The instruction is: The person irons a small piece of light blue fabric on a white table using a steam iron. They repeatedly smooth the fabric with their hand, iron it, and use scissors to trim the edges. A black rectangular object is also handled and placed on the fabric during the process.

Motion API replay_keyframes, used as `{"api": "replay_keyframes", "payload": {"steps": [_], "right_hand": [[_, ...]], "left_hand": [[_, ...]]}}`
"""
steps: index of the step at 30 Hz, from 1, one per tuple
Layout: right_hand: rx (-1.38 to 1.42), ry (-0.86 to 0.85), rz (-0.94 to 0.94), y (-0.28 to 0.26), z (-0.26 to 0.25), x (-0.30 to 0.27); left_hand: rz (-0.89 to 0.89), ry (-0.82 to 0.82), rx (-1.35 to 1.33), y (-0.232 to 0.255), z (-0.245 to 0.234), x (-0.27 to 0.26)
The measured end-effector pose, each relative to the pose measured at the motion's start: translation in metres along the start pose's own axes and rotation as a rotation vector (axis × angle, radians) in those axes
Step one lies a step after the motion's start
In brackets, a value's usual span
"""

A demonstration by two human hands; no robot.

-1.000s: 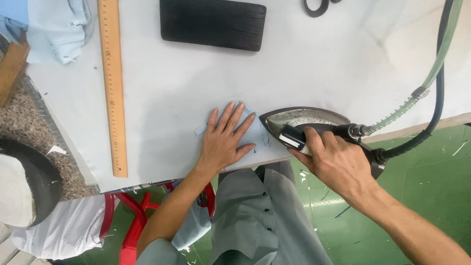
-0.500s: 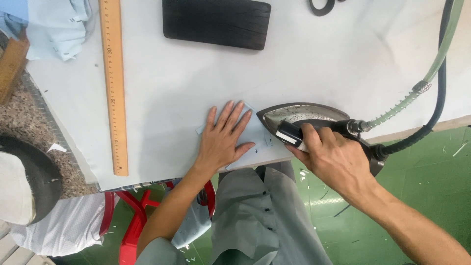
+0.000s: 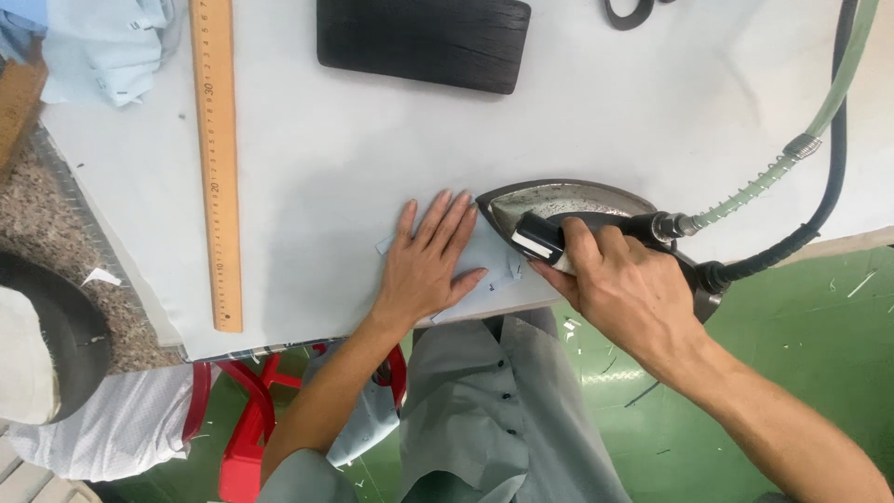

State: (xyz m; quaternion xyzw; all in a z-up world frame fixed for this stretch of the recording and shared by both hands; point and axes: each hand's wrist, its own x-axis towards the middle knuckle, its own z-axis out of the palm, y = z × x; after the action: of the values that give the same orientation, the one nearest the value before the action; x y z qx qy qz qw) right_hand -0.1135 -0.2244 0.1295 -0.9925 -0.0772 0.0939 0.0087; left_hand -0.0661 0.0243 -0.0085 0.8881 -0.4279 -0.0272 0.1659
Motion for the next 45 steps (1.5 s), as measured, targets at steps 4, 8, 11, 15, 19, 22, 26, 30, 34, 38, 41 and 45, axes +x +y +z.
{"api": "replay_keyframes", "payload": {"steps": [4, 8, 11, 15, 19, 22, 26, 30, 34, 38, 41, 45], "right_hand": [[0.009, 0.005, -0.005, -0.002, -0.002, 0.011], [-0.083, 0.015, -0.031, -0.003, 0.003, 0.019], [-0.159, 0.034, -0.04, -0.004, 0.01, 0.018], [-0.228, 0.052, -0.031, -0.005, 0.018, 0.019], [-0.203, 0.091, -0.052, -0.004, 0.018, 0.02], [-0.115, 0.073, -0.026, -0.004, 0.012, 0.025], [0.132, -0.309, 0.095, -0.004, -0.014, 0.034], [0.165, -0.317, 0.053, -0.008, -0.029, 0.03], [0.222, -0.295, -0.011, -0.001, -0.018, 0.029], [0.11, -0.157, -0.025, -0.006, -0.01, 0.026], [0.066, -0.089, -0.043, -0.01, -0.02, 0.023], [0.025, -0.06, -0.052, -0.013, -0.028, 0.018]], "left_hand": [[-0.011, -0.006, -0.012, 0.0, 0.003, -0.002], [-0.048, 0.024, -0.016, -0.017, -0.008, 0.012], [-0.083, 0.029, 0.146, -0.041, -0.06, 0.07], [-0.051, -0.103, 0.14, -0.078, -0.096, 0.154], [-0.067, -0.15, 0.073, -0.097, -0.079, 0.158], [-0.185, -0.111, 0.14, -0.09, -0.071, 0.125], [-0.416, 0.124, 0.201, -0.076, -0.079, 0.049], [-0.742, 0.392, 0.219, -0.046, -0.07, -0.043], [-0.962, 0.443, 0.244, -0.001, -0.057, -0.088], [-1.074, 0.421, 0.247, 0.018, -0.05, -0.095], [-1.069, 0.456, 0.246, 0.016, -0.043, -0.096], [-1.017, 0.497, 0.266, 0.008, -0.04, -0.095]]}}
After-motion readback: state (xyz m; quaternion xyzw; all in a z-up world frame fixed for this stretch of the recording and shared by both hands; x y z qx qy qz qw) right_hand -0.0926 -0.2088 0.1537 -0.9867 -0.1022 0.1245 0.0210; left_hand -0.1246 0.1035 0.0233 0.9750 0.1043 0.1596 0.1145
